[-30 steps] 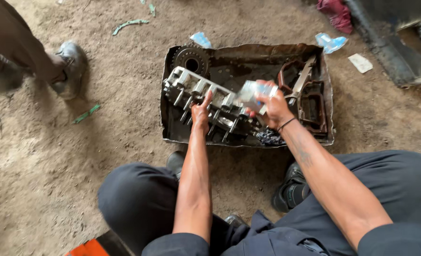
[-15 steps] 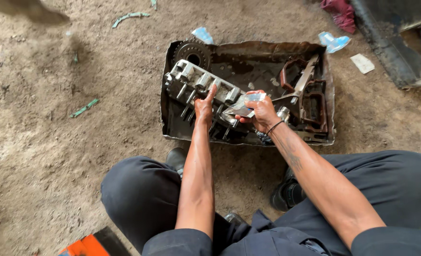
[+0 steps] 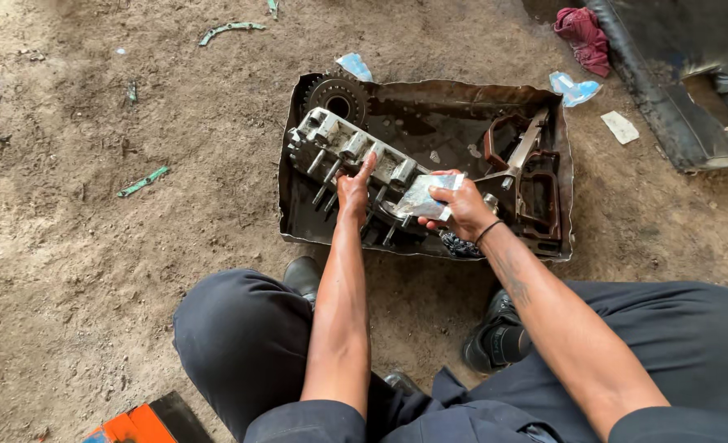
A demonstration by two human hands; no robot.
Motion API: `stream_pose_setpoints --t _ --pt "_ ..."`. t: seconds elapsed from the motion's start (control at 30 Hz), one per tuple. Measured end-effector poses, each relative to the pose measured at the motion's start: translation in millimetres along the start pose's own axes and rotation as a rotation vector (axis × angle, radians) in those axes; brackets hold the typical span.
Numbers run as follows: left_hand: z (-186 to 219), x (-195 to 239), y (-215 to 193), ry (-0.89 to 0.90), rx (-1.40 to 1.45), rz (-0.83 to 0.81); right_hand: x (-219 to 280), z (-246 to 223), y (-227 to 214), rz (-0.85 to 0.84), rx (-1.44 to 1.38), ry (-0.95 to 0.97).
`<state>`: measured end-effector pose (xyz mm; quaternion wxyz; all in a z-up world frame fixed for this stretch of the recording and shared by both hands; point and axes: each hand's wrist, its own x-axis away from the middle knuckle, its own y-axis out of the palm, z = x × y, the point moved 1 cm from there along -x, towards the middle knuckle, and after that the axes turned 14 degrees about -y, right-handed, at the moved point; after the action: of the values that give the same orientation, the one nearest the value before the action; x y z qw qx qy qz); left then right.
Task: The person scrubs a metal engine block with a wire brush and a piece of sandpaper to remove grime and rust. They work on the top surface and sides of the block, which is placed in a metal tray on the ground.
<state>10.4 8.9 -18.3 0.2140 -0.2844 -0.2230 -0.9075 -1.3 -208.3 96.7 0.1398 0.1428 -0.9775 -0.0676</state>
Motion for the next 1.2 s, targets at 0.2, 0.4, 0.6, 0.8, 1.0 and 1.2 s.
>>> stream_pose_setpoints --t 0.2,0.4,0.6,0.8,1.0,1.2 --pt "4.1 2.2 5.9 0.12 0.067 -0.056 -17.1 8.8 12.2 0.029 -0.093 -0.146" --pt "-0.5 8.3 -2.6 0.127 0.097 -0.073 -22.2 -38.8 6.6 -0.043 -0.12 -0.292" --pt "-6.4 -8.0 -0.4 0.066 0.021 -0.011 -6.3 -21.7 -9.2 -0.086 0.057 -0.137" --pt "-9.3 -3.6 1.7 0.102 0.069 -0.056 -1.4 17.9 -4.9 -0.007 0.063 -0.095" --pt "5.2 5.3 9.5 0.046 -0.002 -0.018 -24.4 -6.7 1.9 -0.076 -0.153 -0.449" --pt "3.8 2.9 6.6 0.124 0.012 -0.002 -8.6 -67.9 -18.7 -0.018 0.025 -0.333"
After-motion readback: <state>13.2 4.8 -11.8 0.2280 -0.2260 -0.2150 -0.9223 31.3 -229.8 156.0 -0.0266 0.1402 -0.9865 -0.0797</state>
